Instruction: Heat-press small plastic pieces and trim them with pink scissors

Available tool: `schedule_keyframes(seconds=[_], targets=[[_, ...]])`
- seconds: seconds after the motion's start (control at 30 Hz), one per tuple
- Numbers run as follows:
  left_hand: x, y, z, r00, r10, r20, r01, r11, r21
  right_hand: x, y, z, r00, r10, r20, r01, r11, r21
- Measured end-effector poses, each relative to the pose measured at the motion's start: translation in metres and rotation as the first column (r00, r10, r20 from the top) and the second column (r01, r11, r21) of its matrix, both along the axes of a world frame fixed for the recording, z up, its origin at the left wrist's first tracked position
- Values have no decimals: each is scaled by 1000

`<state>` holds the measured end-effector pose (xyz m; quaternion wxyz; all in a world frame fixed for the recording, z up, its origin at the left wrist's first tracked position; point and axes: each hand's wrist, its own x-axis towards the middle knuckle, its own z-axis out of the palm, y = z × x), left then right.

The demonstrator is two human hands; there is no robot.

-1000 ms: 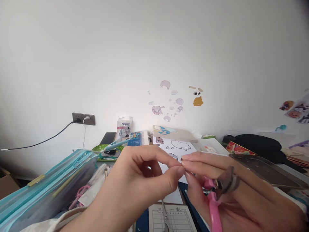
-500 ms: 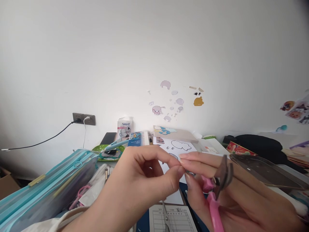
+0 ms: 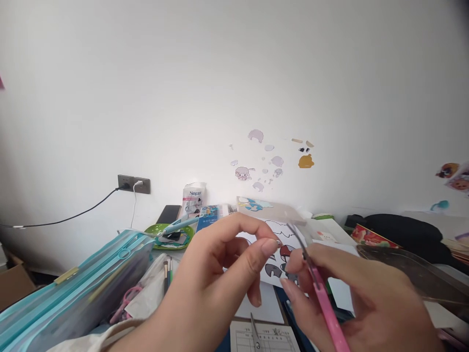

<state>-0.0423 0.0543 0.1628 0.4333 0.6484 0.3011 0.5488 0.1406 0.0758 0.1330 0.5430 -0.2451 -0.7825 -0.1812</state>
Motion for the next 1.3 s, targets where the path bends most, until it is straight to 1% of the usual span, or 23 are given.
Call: schedule_keyframes(seconds=[0.13,0.27,0.43,0.7,0.87,0.97,1.17,1.3], targets=[[-2,-1,0,998,-51,49,49,998,50,-6,4,0,998,-46,34,43,994,96],[-1,1,0,994,-67,84,63,997,49,-8,1,1,994,-93,59,84,986,142],[-2,1,-2,995,-69,67,65,996,68,-5,-4,-1,986,-144,83,129,978,164],[-3,1,-2,999,-38,36,34,992,121,-5,-1,-1,987,-136,86,120,979,165],[-4,0,-3,999,-37,38,31,989,146,-4,-5,-7,974,-214,70,208,974,88],[-5,-1,-3,999,-25,29,20,986,165,-2,-7,-9,973,-219,77,213,974,79],[-4,0,-2,1000,-18,20,15,988,155,-4,-7,-8,976,-205,75,200,978,65],[-4,1,-2,999,-17,29,13,990,140,-6,-8,-9,971,-230,66,225,972,74]])
